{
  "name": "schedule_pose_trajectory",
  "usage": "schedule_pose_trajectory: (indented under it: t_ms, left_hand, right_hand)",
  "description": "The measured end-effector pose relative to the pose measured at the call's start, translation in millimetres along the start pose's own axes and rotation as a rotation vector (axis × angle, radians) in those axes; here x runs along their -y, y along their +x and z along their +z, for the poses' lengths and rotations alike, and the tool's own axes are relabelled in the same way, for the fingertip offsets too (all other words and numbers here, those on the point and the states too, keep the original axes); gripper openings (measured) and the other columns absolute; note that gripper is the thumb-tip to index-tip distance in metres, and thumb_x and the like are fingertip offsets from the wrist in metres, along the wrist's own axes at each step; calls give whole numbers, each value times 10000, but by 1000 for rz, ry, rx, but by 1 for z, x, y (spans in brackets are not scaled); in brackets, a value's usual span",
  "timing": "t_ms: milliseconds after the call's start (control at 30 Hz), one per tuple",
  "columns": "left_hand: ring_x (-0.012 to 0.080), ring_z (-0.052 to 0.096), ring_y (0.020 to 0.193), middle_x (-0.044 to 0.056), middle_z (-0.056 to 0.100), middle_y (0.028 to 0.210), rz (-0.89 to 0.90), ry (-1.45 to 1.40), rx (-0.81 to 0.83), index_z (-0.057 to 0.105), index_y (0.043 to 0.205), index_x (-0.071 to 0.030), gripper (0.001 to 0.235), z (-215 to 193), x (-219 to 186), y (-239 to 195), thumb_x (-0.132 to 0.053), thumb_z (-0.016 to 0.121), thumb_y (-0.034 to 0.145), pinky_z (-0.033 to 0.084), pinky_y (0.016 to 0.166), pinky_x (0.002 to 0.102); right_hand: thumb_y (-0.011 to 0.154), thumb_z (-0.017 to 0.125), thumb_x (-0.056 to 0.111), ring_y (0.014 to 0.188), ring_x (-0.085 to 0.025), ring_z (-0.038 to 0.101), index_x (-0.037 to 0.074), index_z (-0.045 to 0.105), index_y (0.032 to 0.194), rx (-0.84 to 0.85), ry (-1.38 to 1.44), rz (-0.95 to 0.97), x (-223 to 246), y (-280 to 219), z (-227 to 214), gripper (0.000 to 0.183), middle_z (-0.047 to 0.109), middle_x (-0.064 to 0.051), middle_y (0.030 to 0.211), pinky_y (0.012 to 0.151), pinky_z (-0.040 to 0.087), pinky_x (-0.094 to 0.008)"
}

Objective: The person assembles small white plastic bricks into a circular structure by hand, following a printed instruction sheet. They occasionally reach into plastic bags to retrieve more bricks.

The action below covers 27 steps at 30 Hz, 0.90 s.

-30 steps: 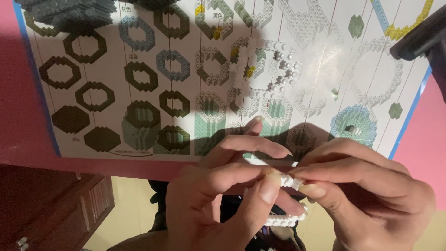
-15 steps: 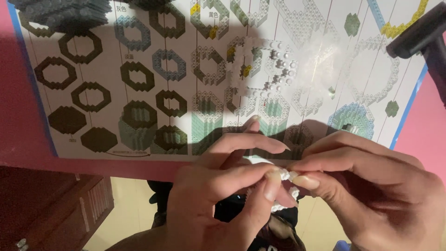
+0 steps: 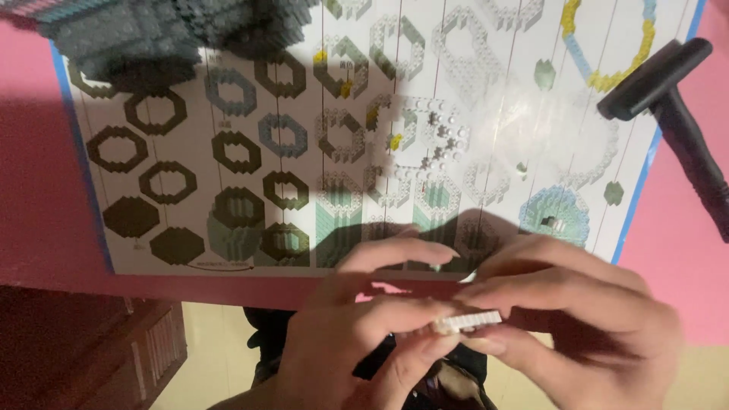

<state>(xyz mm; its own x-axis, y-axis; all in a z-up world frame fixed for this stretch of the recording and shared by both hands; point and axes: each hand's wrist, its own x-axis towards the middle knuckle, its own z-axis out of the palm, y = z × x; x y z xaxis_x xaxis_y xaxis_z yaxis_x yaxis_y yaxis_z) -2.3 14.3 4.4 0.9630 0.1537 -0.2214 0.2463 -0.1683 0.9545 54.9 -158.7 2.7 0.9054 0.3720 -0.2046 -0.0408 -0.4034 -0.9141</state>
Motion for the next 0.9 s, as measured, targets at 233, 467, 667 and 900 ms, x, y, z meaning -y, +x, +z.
schedule_pose_trajectory:
  t_ms: [233,467,667,900]
  left_hand:
    - [212,803,1014,176,788,1226,126,2,-27,702,995,-113,127,1,-2,-1,-205,616,1012,625,764,267]
    - [225,803,1037,138,847,968,-2,-74,-47,768,834,-61,269,1,-8,-5,-287,666,940,625,958,366]
    - [184,822,916,42,823,890,-66,-38,77,791,852,-136,380,-12,-4,-13,-453,624,977,658,962,389]
    - [186,929,778,115,919,705,-314,-306,-64,828,911,-73,308,-6,-3,-19,-337,672,927,664,773,302]
  right_hand:
    - [812,766,106,728,-182,723,20,776,928,-59,151,-115,-15,-16,6,145,774,-114,851,741,612,-270]
    - [842,771,174,654,-137,603,64,805,872,-77,94,-46,13,-17,10,119,691,-80,792,620,460,-225]
    - [813,767,173,630,-145,681,51,794,836,-126,-127,-184,21,-21,7,127,724,-72,751,618,535,-233]
    - [885,797,-52,812,-338,618,-158,689,972,-339,-446,-385,-24,-20,-14,174,703,-250,929,789,479,-402]
